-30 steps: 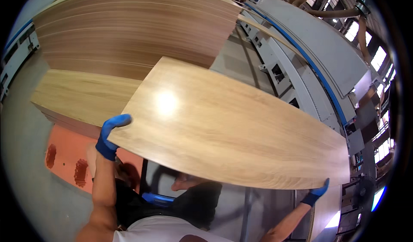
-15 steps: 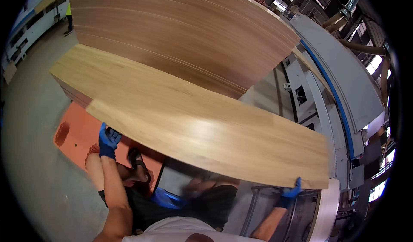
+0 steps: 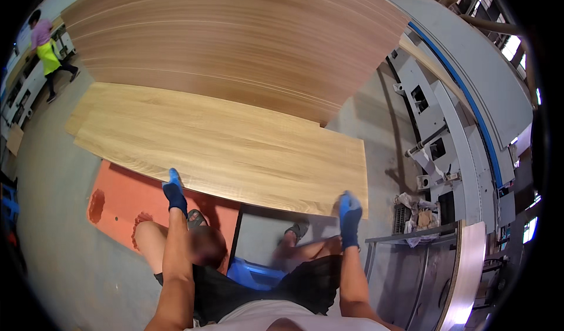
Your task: The person picks up wood panels from a work table and stacks them onto a larger pile of panels on the floor.
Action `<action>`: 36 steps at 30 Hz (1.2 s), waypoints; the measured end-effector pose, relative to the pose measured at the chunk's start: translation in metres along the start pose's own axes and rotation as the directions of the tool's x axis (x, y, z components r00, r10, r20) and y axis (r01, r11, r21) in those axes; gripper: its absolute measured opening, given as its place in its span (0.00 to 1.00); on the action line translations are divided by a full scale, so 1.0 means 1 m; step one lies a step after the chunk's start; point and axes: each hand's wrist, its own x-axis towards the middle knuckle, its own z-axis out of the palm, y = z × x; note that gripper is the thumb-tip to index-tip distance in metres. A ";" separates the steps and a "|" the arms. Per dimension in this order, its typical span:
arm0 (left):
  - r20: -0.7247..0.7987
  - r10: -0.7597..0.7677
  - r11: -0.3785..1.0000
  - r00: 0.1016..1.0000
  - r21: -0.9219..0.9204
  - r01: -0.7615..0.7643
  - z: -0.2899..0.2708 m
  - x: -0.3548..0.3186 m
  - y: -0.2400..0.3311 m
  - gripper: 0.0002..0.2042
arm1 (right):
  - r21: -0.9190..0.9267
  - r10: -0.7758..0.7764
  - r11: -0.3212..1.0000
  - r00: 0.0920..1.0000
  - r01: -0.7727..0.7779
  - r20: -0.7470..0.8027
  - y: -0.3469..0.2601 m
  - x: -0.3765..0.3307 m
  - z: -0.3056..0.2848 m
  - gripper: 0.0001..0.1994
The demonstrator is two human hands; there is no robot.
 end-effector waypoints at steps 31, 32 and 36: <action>-0.085 -0.167 0.985 0.982 -0.061 0.162 -0.049 0.173 0.087 0.19 | -0.142 0.203 0.976 0.926 -0.165 0.317 -0.010 0.034 0.082 0.20; -0.035 -0.191 0.979 0.981 -0.075 0.188 -0.054 0.178 0.087 0.18 | -0.173 0.192 0.974 0.933 -0.144 0.305 -0.011 0.031 0.086 0.20; -0.047 -0.146 0.989 0.988 -0.037 0.144 -0.061 0.199 0.081 0.19 | -0.201 0.206 0.968 0.937 -0.153 0.283 -0.013 0.028 0.094 0.19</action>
